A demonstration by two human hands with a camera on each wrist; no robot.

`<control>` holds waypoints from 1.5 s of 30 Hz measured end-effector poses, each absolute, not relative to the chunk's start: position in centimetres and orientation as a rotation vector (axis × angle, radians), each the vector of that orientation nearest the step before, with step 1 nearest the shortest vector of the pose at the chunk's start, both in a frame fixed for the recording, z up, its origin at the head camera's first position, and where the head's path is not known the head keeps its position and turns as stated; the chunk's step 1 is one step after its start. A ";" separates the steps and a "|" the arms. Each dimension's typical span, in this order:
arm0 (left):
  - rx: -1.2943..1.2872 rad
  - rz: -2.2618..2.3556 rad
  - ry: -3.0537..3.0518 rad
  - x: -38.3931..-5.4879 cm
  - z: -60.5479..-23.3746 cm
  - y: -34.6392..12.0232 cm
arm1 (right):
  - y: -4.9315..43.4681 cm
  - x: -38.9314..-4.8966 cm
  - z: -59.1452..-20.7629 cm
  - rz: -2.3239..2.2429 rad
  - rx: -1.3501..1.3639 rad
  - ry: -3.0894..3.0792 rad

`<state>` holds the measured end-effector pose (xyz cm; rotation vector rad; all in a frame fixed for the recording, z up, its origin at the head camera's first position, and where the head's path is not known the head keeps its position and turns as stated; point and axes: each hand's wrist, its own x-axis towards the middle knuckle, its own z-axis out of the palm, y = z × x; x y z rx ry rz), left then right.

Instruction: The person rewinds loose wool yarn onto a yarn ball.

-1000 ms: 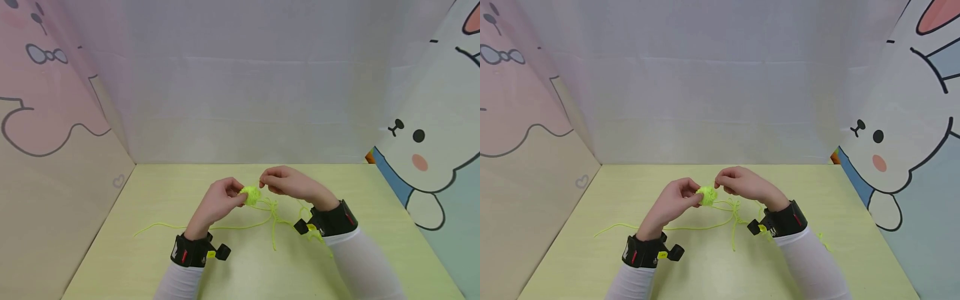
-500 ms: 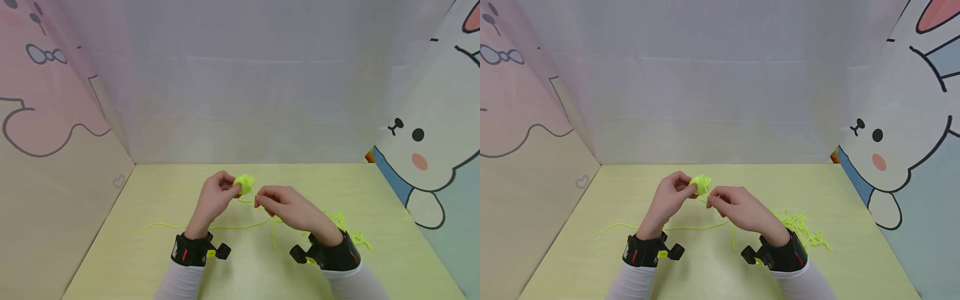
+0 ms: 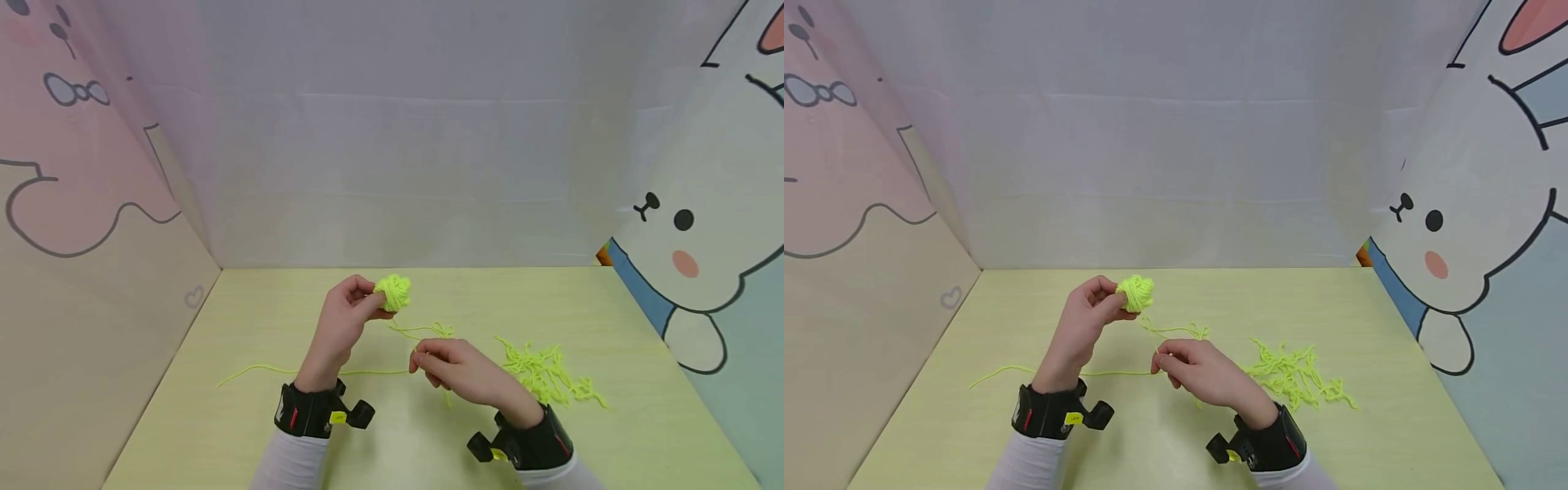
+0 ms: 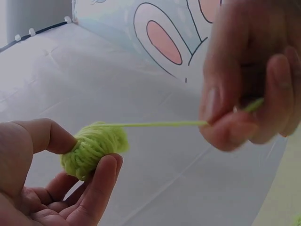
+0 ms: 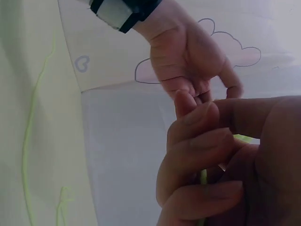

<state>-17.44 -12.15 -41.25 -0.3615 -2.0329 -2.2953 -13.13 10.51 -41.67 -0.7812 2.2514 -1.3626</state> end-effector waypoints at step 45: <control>-0.628 -1.797 -2.630 -17.3 -41.7 -12.1 | 12.7 -20.1 -35.9 -1.284 -0.801 2.323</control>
